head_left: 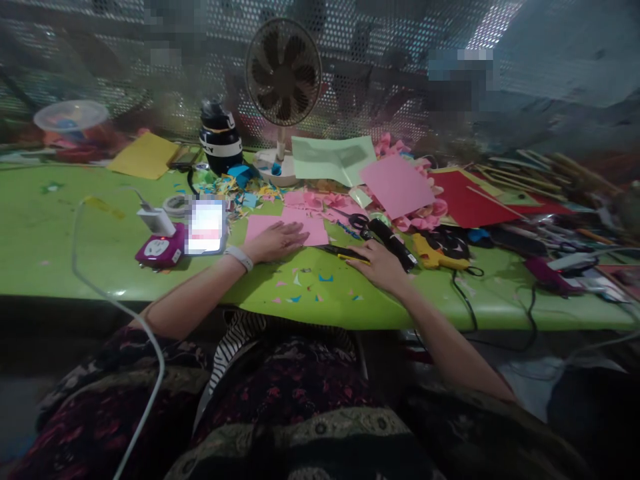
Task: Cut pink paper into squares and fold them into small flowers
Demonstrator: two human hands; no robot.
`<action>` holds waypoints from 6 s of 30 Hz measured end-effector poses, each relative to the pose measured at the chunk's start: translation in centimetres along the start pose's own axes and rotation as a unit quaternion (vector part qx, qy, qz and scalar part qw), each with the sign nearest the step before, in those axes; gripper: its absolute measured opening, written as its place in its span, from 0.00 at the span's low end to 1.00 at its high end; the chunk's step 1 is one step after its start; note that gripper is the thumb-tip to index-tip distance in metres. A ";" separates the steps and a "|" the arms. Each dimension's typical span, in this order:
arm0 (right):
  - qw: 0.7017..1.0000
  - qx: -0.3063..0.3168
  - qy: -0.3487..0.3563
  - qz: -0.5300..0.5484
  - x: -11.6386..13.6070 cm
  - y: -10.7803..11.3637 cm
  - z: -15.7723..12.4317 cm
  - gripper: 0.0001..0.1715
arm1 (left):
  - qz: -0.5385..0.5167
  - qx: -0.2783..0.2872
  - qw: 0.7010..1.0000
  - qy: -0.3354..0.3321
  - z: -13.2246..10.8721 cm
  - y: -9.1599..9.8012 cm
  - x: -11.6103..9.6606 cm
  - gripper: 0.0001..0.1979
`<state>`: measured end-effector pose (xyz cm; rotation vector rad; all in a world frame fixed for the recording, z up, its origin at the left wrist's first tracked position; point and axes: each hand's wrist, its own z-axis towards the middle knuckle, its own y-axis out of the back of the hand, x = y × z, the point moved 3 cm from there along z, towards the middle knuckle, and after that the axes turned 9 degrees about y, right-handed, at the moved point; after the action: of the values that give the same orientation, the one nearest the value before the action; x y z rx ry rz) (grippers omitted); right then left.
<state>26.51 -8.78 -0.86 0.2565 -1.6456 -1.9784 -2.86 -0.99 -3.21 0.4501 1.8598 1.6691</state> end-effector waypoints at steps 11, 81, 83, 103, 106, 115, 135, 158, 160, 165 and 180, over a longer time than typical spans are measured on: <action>0.999 -0.020 0.015 0.020 0.7 -0.7 0.2 0.24 | -0.019 0.021 1.000 0.013 0.1 0.0 -0.1 0.31; 0.996 -0.036 0.067 0.040 2.8 -2.7 3.2 0.21 | -0.129 -0.050 0.990 -0.012 -3.4 2.4 4.5 0.23; 0.996 -0.038 0.068 0.033 2.7 -2.9 3.1 0.21 | -0.146 -0.120 0.982 -0.004 -3.8 3.1 5.3 0.19; 0.989 -0.003 0.136 0.062 4.8 -2.6 4.5 0.20 | -0.159 -0.098 0.982 0.014 -3.5 3.0 7.5 0.12; 0.989 -0.009 0.133 0.068 4.8 -2.7 4.3 0.20 | -0.162 -0.094 0.982 0.023 -3.5 3.1 7.2 0.12; 0.990 -0.027 0.123 0.062 4.9 -3.0 3.7 0.23 | -0.158 -0.111 0.981 0.011 -3.7 2.9 7.1 0.11; 0.993 -0.022 0.098 0.064 7.2 -3.5 3.9 0.21 | -0.189 -0.095 0.977 0.030 -3.6 3.1 7.4 0.13; 0.990 -0.013 0.117 0.077 8.6 -4.2 5.5 0.21 | -0.248 -0.086 0.963 0.060 -3.5 3.4 8.1 0.13; 0.989 -0.017 0.126 0.079 8.8 -4.3 5.6 0.21 | -0.250 -0.083 0.963 0.059 -3.4 3.3 8.2 0.13; 0.986 -0.028 0.134 0.091 9.1 -4.5 5.9 0.21 | -0.255 -0.085 0.962 0.053 -3.3 3.2 8.4 0.13; 0.979 -0.003 0.161 0.123 11.7 -4.8 6.8 0.20 | -0.244 -0.084 0.964 0.061 -3.2 3.1 8.2 0.13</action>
<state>12.13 -8.63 -1.59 0.3344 -1.3914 -1.6582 -11.57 1.97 -1.74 -0.1771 1.7134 1.5164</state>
